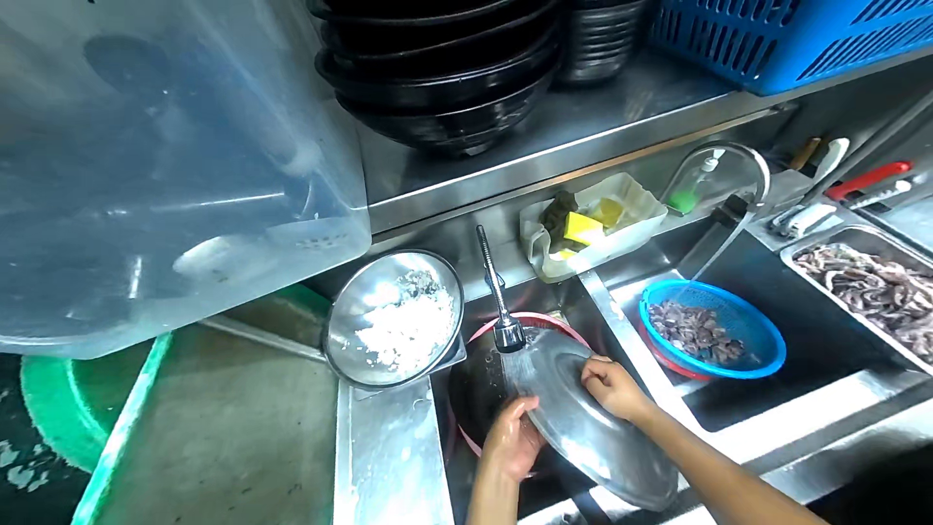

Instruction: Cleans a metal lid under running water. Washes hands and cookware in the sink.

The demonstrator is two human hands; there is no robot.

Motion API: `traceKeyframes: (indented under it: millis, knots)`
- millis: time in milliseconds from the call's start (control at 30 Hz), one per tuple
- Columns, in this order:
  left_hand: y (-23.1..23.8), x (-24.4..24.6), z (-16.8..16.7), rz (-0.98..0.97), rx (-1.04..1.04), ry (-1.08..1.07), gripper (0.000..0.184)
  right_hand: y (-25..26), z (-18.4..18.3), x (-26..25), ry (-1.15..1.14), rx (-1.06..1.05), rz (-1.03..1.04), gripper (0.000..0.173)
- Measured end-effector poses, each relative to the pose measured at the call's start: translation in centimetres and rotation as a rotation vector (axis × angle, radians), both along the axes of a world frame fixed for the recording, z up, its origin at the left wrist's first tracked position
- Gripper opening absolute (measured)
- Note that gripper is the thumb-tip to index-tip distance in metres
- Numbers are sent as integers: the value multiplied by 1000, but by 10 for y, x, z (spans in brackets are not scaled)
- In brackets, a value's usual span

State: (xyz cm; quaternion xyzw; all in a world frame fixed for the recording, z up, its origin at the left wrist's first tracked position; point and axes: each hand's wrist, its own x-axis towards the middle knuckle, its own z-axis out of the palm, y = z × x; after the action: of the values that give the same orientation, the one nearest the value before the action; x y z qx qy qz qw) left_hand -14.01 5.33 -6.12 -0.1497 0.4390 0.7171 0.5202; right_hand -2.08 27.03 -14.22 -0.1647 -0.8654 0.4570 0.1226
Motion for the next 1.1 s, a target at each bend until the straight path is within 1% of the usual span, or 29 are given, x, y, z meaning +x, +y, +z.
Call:
traceKeyframes:
  millis: [67, 100, 133, 200, 233, 267, 333, 433, 500, 567, 633, 700, 733, 800, 867, 933, 1000, 1100]
  knots:
    - [0, 20, -4, -11, 82, 12, 36, -4, 0, -4, -29, 117, -136, 20]
    - [0, 29, -7, -10, 103, 19, 40, -5, 3, -6, -104, 156, -193, 23]
    - [-1, 38, -11, -8, 119, 25, 42, -5, 9, -8, -234, 162, -232, 29]
    - [-4, 55, -19, -16, 135, 45, 48, -2, 18, -12, -513, 114, -257, 39]
    - [-6, 63, -21, -34, 142, 60, 51, 1, 18, -13, -604, 72, -250, 43]
    - [-9, 70, -23, -60, 150, 76, 54, 3, 16, -13, -645, 42, -241, 46]
    - [-15, 81, -25, -109, 194, 112, 56, 5, 12, -10, -595, 43, -182, 42]
    - [-24, 79, -33, -190, 247, 214, 50, 7, 6, -4, -430, 105, -39, 37]
    - [-26, 70, -30, -165, 191, 225, 50, 6, 2, 1, -380, 133, 22, 39]
    - [-25, 53, -28, -93, 121, 216, 58, 3, -2, 4, -337, 175, 49, 38]
    - [-22, 34, -25, -41, 99, 221, 65, -1, -6, 7, -264, 199, 31, 35]
    - [-19, 16, -22, -8, 146, 203, 60, -1, -12, 10, -190, 204, 2, 31]
    - [-18, 8, -20, 4, 163, 195, 54, -1, -14, 10, -158, 203, -5, 30]
    - [-16, -4, -18, 18, 149, 178, 40, 0, -19, 11, -99, 210, -19, 28]
    - [-12, -9, -15, 17, 120, 155, 35, 0, -21, 9, -59, 212, -31, 26]
    - [-8, -10, -13, 26, 118, 149, 37, -1, -21, 8, -43, 214, -32, 24]
    - [-3, -11, -12, 47, 114, 155, 42, -4, -20, 6, -44, 263, -6, 20]
    - [1, -12, -8, 88, 10, 183, 51, -11, -17, 5, -9, 360, 60, 19]
